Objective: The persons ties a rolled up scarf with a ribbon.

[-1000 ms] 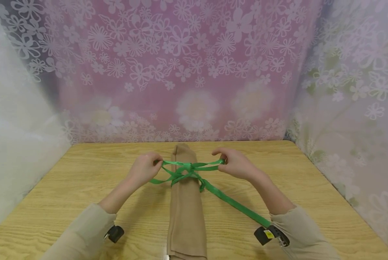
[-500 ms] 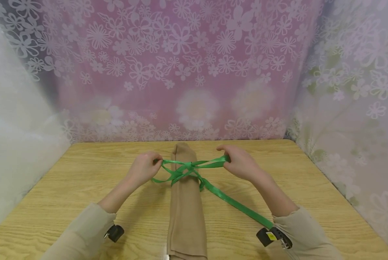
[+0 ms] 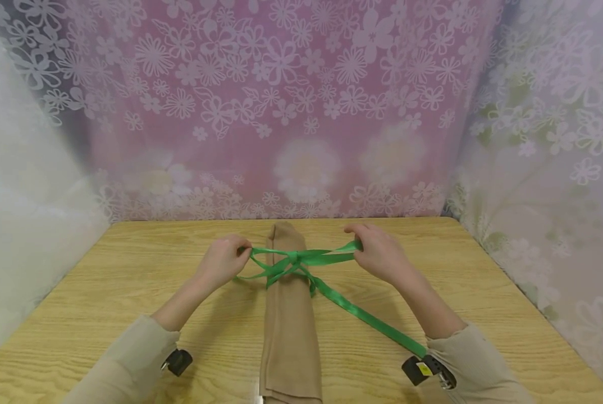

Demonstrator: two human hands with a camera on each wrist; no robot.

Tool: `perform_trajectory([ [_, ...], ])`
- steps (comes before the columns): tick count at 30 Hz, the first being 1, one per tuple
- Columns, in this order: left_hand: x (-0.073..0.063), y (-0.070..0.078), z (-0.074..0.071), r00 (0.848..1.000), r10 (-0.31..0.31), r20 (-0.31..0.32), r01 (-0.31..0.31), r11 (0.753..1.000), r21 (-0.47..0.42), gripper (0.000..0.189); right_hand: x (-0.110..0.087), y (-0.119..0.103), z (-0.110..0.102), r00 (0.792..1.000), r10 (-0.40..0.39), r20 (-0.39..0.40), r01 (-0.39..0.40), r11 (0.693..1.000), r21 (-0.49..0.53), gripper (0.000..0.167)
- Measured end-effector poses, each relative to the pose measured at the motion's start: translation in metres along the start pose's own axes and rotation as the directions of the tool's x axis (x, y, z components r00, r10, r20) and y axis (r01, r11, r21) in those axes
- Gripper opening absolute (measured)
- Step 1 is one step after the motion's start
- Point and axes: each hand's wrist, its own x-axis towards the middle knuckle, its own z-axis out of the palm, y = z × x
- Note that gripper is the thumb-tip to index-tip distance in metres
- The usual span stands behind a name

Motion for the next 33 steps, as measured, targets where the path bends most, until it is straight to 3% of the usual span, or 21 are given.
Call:
perform_trajectory([
  [8, -0.001, 0.000, -0.001, 1.000, -0.006, 0.012, 0.006, 1.000, -0.013, 0.008, -0.005, 0.009, 0.001, 0.997, -0.057, -0.046, 0.052, 0.994, -0.094, 0.042],
  [16, -0.001, -0.002, -0.002, 1.000, 0.007, -0.006, -0.007, 1.000, 0.004, 0.008, -0.009, 0.015, 0.002, 0.996, -0.065, -0.062, 0.055, 0.987, -0.153, 0.040],
  [33, -0.003, -0.006, -0.007, 1.000, 0.010, -0.020, -0.010, 1.000, 0.014, 0.008, -0.019, 0.024, -0.002, 0.997, -0.017, -0.072, 0.007, 0.990, -0.141, 0.037],
])
